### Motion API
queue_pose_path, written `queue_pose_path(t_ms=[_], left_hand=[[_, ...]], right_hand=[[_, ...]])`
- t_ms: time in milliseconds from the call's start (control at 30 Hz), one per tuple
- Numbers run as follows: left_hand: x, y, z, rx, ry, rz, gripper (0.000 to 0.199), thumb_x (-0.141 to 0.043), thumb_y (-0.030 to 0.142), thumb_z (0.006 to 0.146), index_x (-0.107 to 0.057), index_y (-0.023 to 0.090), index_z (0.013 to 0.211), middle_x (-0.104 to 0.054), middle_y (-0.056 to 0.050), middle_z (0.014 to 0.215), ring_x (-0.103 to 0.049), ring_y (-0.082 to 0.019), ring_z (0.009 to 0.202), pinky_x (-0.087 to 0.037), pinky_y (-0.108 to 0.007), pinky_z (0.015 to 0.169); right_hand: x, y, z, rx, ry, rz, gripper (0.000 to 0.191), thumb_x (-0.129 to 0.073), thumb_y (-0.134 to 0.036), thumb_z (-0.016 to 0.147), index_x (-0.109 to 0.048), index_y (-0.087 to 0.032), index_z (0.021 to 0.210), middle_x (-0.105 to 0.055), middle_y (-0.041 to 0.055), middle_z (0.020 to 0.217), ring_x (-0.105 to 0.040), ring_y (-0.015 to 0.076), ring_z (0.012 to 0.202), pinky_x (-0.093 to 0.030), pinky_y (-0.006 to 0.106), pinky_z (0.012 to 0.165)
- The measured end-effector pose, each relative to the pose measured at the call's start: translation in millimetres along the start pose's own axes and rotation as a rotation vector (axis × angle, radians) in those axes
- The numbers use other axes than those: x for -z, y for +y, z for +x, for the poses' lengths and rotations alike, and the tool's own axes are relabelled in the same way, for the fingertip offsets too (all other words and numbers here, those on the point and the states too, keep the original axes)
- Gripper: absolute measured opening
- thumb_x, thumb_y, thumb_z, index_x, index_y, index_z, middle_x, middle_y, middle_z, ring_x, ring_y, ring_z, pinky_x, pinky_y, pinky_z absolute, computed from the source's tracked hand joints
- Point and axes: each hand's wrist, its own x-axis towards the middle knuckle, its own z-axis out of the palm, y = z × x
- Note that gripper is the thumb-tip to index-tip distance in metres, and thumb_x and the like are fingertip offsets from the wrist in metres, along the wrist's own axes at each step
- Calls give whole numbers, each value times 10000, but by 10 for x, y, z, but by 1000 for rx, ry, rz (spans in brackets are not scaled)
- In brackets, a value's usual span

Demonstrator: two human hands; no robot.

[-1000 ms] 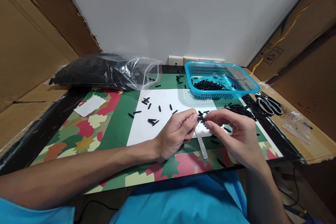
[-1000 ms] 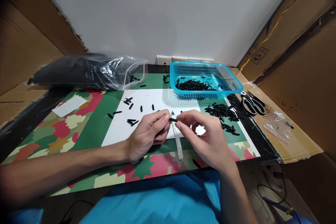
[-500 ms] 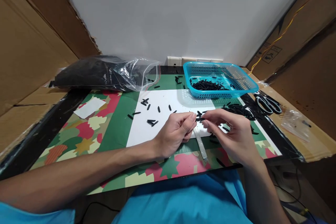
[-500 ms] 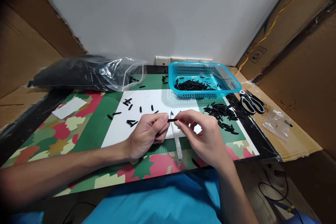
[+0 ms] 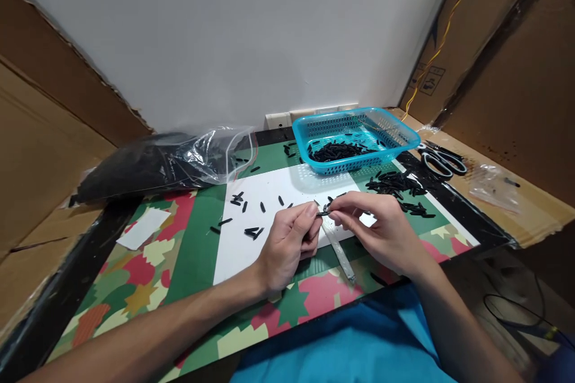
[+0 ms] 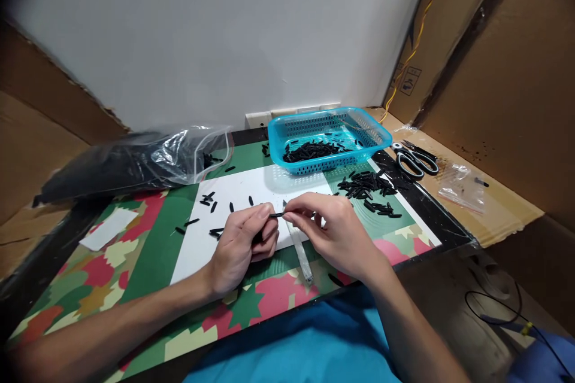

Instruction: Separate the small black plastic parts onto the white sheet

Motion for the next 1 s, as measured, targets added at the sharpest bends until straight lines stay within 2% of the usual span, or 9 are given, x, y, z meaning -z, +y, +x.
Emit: queue_pose_path(t_ms=[167, 433, 533, 633, 700, 767, 800, 900, 1000], left_hand=[[14, -27, 7, -19, -21, 2, 529, -587, 548, 1072, -391, 229, 698, -319, 99, 524, -258, -55, 441, -201, -196, 432], [11, -25, 25, -2, -31, -22, 522, -560, 553, 1075, -408, 223, 700, -323, 95, 528, -287, -62, 452, -217, -186, 441], [9, -7, 39, 47, -29, -52, 492, -539, 561, 1070, -457, 213, 732, -326, 99, 523, -264, -63, 448, -213, -172, 437], [21, 3, 54, 71, -50, -72, 470, -501, 581, 1076, -481, 216, 781, -321, 110, 508, -227, -61, 430, -213, -162, 424], [40, 1, 62, 65, -65, -72, 468, -477, 589, 1083, -449, 226, 788, -332, 112, 499, -222, -61, 419, -215, -160, 413], [65, -6, 70, 51, -72, -69, 464, -458, 589, 1088, -398, 239, 790, -347, 112, 490, -228, -64, 417, -223, -157, 405], [78, -10, 76, 46, -67, -69, 453, -451, 586, 1091, -383, 244, 802, -346, 116, 487, -226, -66, 416, -221, -153, 402], [102, -16, 95, 64, -66, -86, 416, -425, 612, 1087, -365, 262, 870, -336, 136, 473, -206, -71, 399, -212, -143, 388], [97, -9, 99, 91, -102, -107, 411, -369, 680, 1076, -374, 282, 974, -350, 148, 477, -198, -77, 396, -220, -132, 395]], right_hand=[[-8, 21, 30, -18, -35, 46, 147, -664, -253, 1083, -746, -204, 971, -756, 1, 826, -670, 143, 718, -485, 254, 683], [7, -22, -9, -40, -34, 30, 211, -631, -315, 1088, -729, -212, 933, -724, 4, 778, -662, 156, 695, -504, 276, 656], [139, -20, 109, -28, 55, -84, 250, -626, -319, 1069, -712, -213, 860, -694, -1, 722, -620, 150, 625, -479, 289, 598], [311, 67, 394, -63, 252, -322, 289, -645, -324, 1036, -701, -212, 775, -674, 9, 670, -579, 156, 572, -412, 310, 554], [399, 144, 590, -156, 336, -576, 80, -733, -270, 966, -784, -209, 956, -711, 22, 694, -552, 169, 563, -337, 318, 551], [434, 189, 706, -232, 288, -698, 404, -848, -238, 872, -768, -214, 1267, -749, 25, 740, -563, 191, 595, -305, 316, 568], [428, 189, 719, -237, 259, -695, 435, -846, -241, 882, -756, -226, 1307, -761, 23, 765, -566, 188, 599, -310, 315, 575], [326, 94, 591, -177, 225, -528, 166, -743, -308, 998, -789, -244, 1145, -738, -1, 763, -544, 153, 570, -354, 308, 575], [156, -72, 347, -64, 88, -281, 102, -703, -289, 1038, -773, -229, 993, -693, -26, 738, -524, 122, 566, -383, 286, 583]])
